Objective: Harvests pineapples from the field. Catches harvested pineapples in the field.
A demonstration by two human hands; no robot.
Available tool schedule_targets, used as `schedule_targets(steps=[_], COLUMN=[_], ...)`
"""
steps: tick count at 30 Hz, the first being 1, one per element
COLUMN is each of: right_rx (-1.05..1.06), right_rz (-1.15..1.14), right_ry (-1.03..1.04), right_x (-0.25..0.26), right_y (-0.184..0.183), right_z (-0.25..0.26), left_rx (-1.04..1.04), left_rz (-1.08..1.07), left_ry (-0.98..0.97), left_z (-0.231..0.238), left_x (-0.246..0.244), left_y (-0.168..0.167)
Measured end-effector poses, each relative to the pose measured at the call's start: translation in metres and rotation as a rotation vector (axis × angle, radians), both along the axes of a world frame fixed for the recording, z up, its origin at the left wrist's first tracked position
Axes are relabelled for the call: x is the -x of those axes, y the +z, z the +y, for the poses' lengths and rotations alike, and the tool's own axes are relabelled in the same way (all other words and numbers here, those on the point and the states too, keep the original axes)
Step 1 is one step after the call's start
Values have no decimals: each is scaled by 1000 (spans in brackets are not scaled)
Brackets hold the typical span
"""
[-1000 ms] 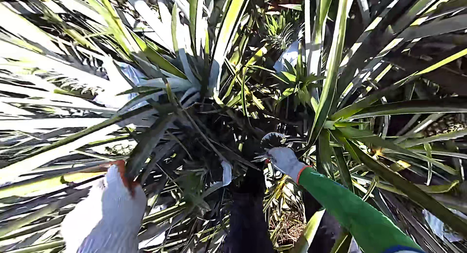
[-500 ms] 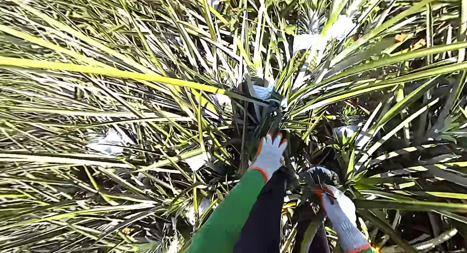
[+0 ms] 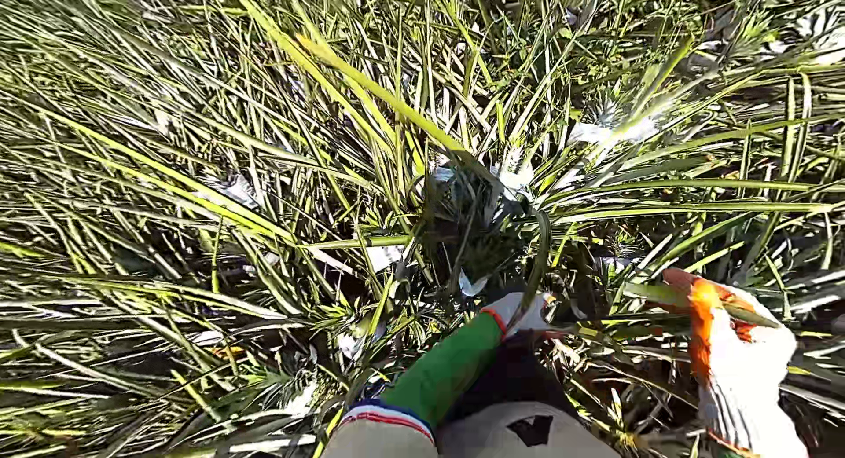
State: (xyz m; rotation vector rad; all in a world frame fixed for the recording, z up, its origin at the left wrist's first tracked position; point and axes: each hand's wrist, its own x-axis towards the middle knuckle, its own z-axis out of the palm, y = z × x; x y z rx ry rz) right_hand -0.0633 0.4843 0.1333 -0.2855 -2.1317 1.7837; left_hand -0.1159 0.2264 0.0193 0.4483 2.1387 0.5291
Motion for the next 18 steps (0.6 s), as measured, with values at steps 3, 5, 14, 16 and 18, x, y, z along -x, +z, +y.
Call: schedule_targets(steps=[3,5,14,16,18], right_rx=[-245,-533,-600,-573,-573], right_rz=[-299,-571,-764,-895,-984], right_ry=[-53,23,228,296,352], right_x=[-10,-11,28,64,91], right_y=[-2,-15,-101,-124,-155], right_z=[28,46,50,52,52], left_rx=[154,187,427,459,466], left_rz=[-48,-31,-167,-200,-224], left_ry=[-95,-186,-346,-371,-370], left_z=[-18,-30,-37,-36,-35], left_x=[5,-4,-10,-7,-9], left_y=[-22,-47,-60,-67,-75])
